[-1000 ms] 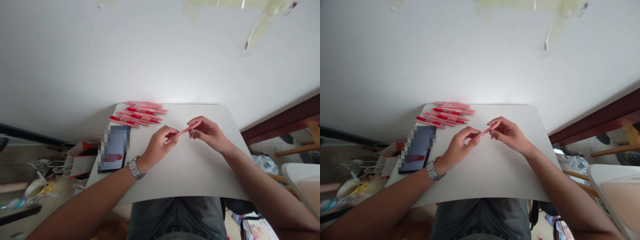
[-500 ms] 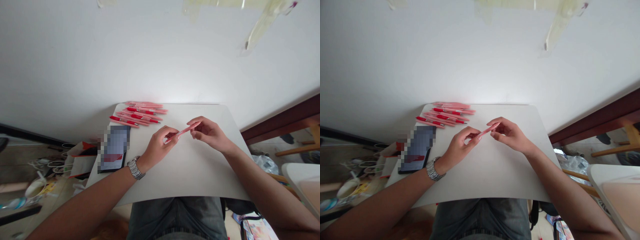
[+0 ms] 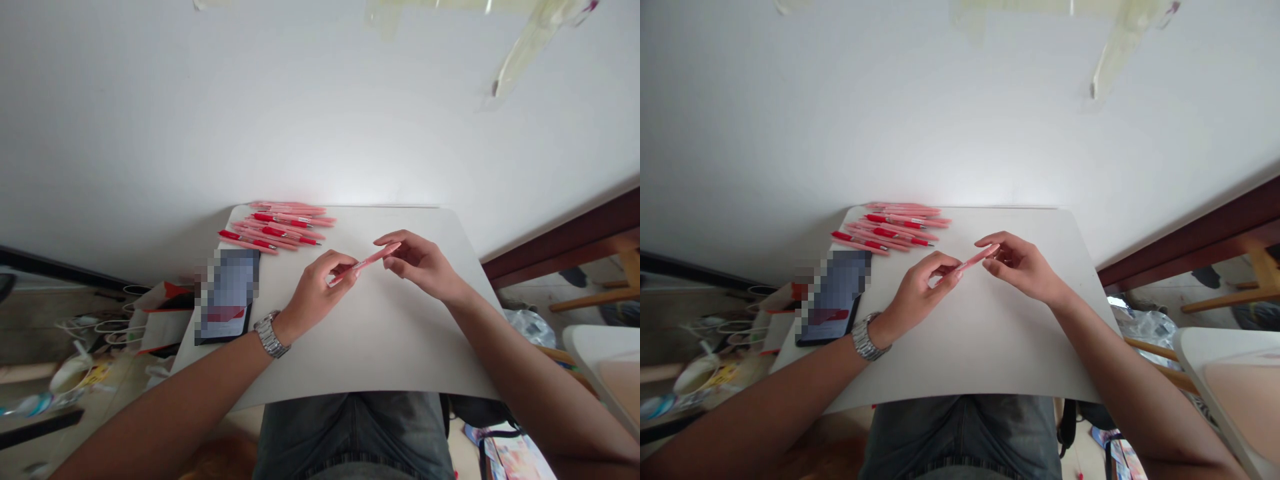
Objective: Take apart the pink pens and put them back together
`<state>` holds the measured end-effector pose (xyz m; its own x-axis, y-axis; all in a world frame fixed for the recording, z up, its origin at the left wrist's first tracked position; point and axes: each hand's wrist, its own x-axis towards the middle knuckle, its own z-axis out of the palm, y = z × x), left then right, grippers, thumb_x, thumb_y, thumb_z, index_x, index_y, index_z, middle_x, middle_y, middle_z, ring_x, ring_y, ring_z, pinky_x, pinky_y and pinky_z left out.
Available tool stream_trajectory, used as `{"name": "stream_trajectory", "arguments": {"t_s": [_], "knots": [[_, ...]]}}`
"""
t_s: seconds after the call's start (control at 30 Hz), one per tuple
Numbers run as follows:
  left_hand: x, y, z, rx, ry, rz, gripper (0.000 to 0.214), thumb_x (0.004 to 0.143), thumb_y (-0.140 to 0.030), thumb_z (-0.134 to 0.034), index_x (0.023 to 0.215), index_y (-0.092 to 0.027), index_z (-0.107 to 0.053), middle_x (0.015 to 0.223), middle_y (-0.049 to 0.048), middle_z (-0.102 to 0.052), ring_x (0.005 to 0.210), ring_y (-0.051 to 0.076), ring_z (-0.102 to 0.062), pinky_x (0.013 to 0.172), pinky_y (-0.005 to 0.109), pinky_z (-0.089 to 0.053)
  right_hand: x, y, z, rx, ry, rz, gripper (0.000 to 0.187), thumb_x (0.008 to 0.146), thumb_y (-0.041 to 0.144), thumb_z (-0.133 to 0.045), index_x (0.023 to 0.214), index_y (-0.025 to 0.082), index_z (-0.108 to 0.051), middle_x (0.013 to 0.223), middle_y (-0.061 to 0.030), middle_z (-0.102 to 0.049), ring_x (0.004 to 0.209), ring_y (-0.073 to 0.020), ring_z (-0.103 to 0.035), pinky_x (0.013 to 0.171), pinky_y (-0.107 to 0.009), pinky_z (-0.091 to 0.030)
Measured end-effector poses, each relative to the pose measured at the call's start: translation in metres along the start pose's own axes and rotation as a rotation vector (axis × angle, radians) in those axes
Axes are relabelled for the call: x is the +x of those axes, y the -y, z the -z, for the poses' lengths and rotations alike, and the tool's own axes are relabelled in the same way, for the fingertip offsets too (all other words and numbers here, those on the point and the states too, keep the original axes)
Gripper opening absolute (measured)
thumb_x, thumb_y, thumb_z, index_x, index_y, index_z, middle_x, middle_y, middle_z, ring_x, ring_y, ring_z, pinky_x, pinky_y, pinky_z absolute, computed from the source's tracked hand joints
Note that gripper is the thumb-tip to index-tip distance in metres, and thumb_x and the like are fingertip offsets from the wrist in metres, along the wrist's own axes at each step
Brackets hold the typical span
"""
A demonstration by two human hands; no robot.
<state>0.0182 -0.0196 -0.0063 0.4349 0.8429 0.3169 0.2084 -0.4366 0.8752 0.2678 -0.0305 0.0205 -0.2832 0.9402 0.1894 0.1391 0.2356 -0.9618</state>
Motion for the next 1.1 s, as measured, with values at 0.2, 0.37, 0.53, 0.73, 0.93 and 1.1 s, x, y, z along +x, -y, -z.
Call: {"name": "stream_trajectory", "arguments": {"t_s": [0.2,0.37,0.53,0.73,0.93,1.1], "knots": [[-0.0007,0.0000,-0.0005,0.021,0.009,-0.004,0.016,0.103,-0.035,-0.065,0.103,-0.020,-0.070,0.096,0.0037,-0.068,0.087,0.015,-0.065,0.079,0.027,-0.053,0.0005,0.0008,-0.0033,-0.012,-0.043,-0.039,0.025,0.093,0.046,-0.079,0.095,0.021,-0.074,0.090,-0.0046,-0.071,0.067,-0.0130,-0.050,0.057,-0.029,-0.039],[-0.0007,-0.0020,0.0006,0.007,0.014,0.004,0.017,0.103,-0.036,-0.065,0.105,-0.019,-0.070,0.097,0.0050,-0.070,0.088,0.016,-0.067,0.082,0.029,-0.055,0.0014,0.0022,-0.0037,0.004,-0.028,-0.025,0.025,0.091,0.045,-0.081,0.099,0.023,-0.073,0.096,-0.0046,-0.069,0.075,-0.0150,-0.055,0.063,-0.030,-0.044],[0.0002,-0.0040,0.0010,-0.015,0.006,-0.001,0.017,0.104,-0.035,-0.064,0.106,-0.020,-0.071,0.099,0.0062,-0.073,0.089,0.017,-0.069,0.083,0.030,-0.057,-0.0004,0.0011,-0.0036,-0.013,-0.012,-0.030,0.028,0.096,0.042,-0.076,0.120,0.028,-0.076,0.096,-0.0036,-0.068,0.071,-0.0143,-0.049,0.060,-0.031,-0.042],[-0.0009,-0.0013,-0.0005,-0.007,0.014,0.008,0.016,0.103,-0.035,-0.066,0.105,-0.020,-0.071,0.098,0.0054,-0.072,0.089,0.017,-0.069,0.082,0.029,-0.057,0.0010,0.0014,-0.0058,0.038,-0.009,-0.028,0.018,0.095,0.040,-0.078,0.101,0.024,-0.076,0.102,-0.0062,-0.073,0.080,-0.0163,-0.059,0.066,-0.031,-0.047],[-0.0010,-0.0020,0.0002,0.003,0.018,-0.003,0.015,0.103,-0.034,-0.065,0.106,-0.020,-0.071,0.098,0.0053,-0.073,0.089,0.017,-0.069,0.083,0.030,-0.057,0.0016,0.0000,-0.0054,0.043,-0.008,-0.031,0.026,0.091,0.043,-0.082,0.109,0.025,-0.075,0.103,-0.0056,-0.072,0.078,-0.0157,-0.058,0.064,-0.031,-0.048],[-0.0004,-0.0024,0.0003,-0.007,0.014,-0.004,0.015,0.103,-0.033,-0.066,0.105,-0.020,-0.071,0.097,0.0054,-0.073,0.088,0.017,-0.069,0.081,0.030,-0.057,0.0002,-0.0003,-0.0050,0.022,-0.003,-0.050,0.028,0.095,0.046,-0.077,0.113,0.024,-0.077,0.097,-0.0048,-0.071,0.064,-0.0117,-0.044,0.053,-0.030,-0.037]]}}
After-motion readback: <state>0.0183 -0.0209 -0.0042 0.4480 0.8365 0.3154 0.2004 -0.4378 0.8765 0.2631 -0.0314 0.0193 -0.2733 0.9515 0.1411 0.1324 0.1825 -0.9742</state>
